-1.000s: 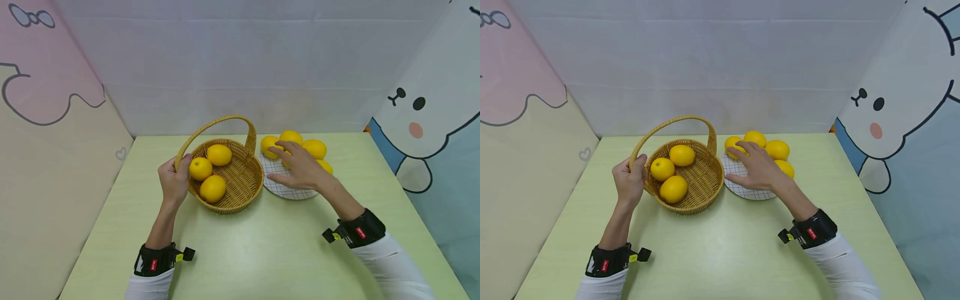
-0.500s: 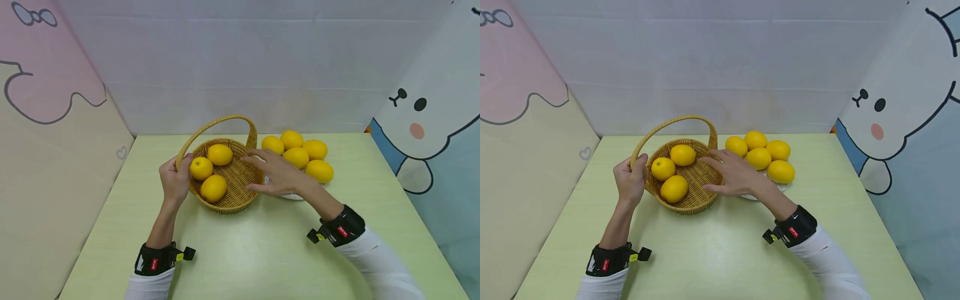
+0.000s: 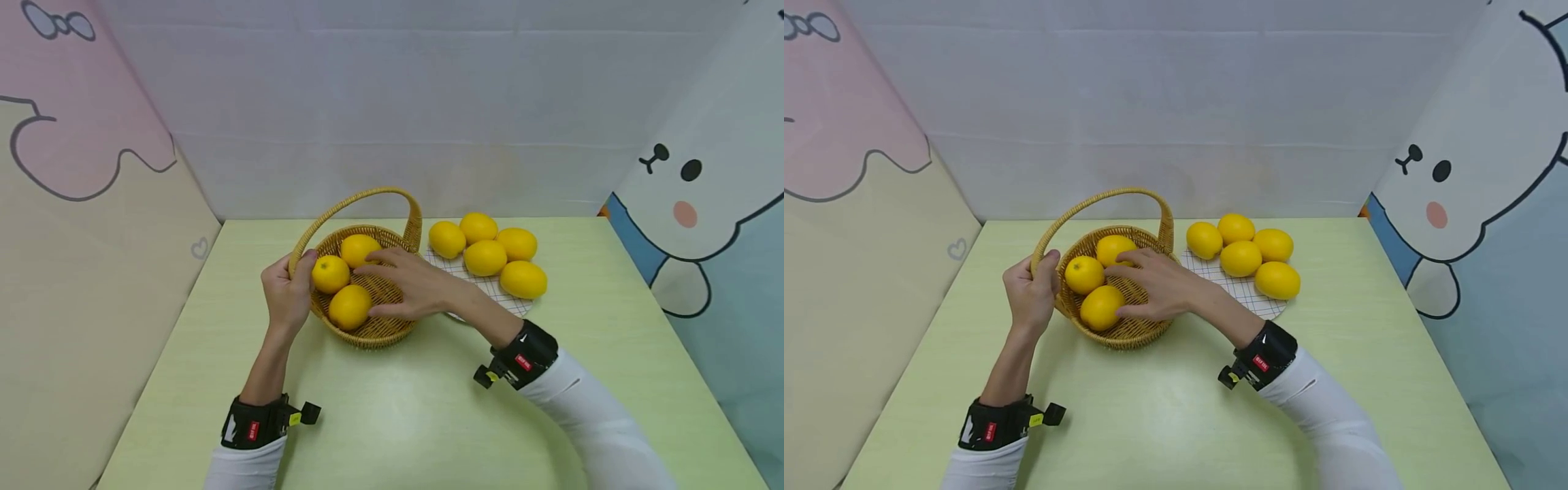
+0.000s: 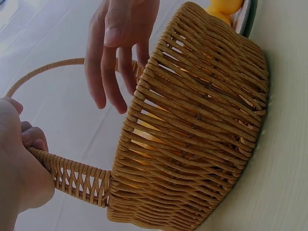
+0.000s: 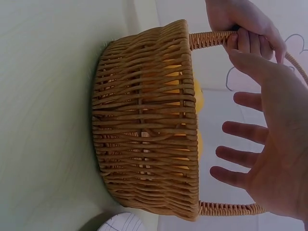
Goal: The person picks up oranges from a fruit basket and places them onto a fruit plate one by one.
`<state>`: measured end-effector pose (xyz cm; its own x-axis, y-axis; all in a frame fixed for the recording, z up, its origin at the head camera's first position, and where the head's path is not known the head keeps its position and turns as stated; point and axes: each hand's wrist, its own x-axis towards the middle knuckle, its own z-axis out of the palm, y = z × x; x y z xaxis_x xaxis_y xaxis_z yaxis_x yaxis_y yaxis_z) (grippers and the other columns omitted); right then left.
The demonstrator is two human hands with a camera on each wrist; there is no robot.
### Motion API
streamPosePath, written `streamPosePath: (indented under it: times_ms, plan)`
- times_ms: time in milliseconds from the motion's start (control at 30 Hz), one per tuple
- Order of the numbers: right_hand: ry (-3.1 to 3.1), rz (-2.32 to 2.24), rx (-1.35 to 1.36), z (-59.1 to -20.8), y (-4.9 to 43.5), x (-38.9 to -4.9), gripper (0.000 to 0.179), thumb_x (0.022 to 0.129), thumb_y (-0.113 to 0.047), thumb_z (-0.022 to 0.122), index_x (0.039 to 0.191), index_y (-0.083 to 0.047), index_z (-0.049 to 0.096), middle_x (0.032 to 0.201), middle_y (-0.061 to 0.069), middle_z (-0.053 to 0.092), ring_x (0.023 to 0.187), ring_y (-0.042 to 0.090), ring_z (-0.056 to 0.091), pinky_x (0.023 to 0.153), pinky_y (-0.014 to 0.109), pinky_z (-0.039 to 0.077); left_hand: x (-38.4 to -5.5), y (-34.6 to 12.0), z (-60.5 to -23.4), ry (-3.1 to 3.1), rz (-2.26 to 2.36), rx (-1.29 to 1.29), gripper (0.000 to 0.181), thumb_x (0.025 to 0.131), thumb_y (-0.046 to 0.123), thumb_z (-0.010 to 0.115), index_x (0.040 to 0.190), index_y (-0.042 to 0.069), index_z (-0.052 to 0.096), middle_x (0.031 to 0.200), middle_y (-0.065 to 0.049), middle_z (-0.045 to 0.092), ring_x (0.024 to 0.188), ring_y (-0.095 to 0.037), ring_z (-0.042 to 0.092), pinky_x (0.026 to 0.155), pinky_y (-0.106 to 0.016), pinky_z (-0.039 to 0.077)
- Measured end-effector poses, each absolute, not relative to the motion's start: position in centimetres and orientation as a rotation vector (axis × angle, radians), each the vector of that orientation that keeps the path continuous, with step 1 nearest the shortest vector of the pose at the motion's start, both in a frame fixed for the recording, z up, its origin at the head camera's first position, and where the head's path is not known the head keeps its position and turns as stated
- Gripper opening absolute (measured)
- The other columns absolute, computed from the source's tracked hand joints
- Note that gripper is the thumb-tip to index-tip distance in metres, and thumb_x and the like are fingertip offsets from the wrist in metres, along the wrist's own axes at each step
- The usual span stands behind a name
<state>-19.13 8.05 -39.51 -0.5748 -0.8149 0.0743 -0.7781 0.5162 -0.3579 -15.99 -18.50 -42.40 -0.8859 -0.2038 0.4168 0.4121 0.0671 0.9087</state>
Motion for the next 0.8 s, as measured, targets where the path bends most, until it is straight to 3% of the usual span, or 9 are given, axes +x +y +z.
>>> streamPosePath:
  times_ms: [600, 800]
  plan:
    - [2.387, -0.454, -1.429, -39.7, 4.2, -20.4, 0.068, 0.107, -0.040, 0.078, 0.167, -0.018, 0.055, 0.177, 0.014, 0.046, 0.163, 0.036, 0.046, 0.138, 0.055, 0.037, -16.1, -18.6, -42.6, -1.932, -1.875, -0.188, 0.051, 0.111, 0.017, 0.066, 0.063, 0.010, 0.050, 0.052, 0.010, 0.040, 0.044, -0.005, 0.033, 0.043, -0.018, 0.026]
    - [2.346, -0.424, -1.449, -40.1, 3.2, -20.6, 0.064, 0.106, -0.035, 0.081, 0.163, -0.018, 0.059, 0.174, 0.014, 0.049, 0.155, 0.034, 0.053, 0.133, 0.052, 0.044, -16.1, -18.6, -42.6, -1.939, -1.869, -0.185, 0.051, 0.111, 0.017, 0.066, 0.063, 0.011, 0.051, 0.051, 0.010, 0.040, 0.043, -0.005, 0.033, 0.042, -0.018, 0.025]
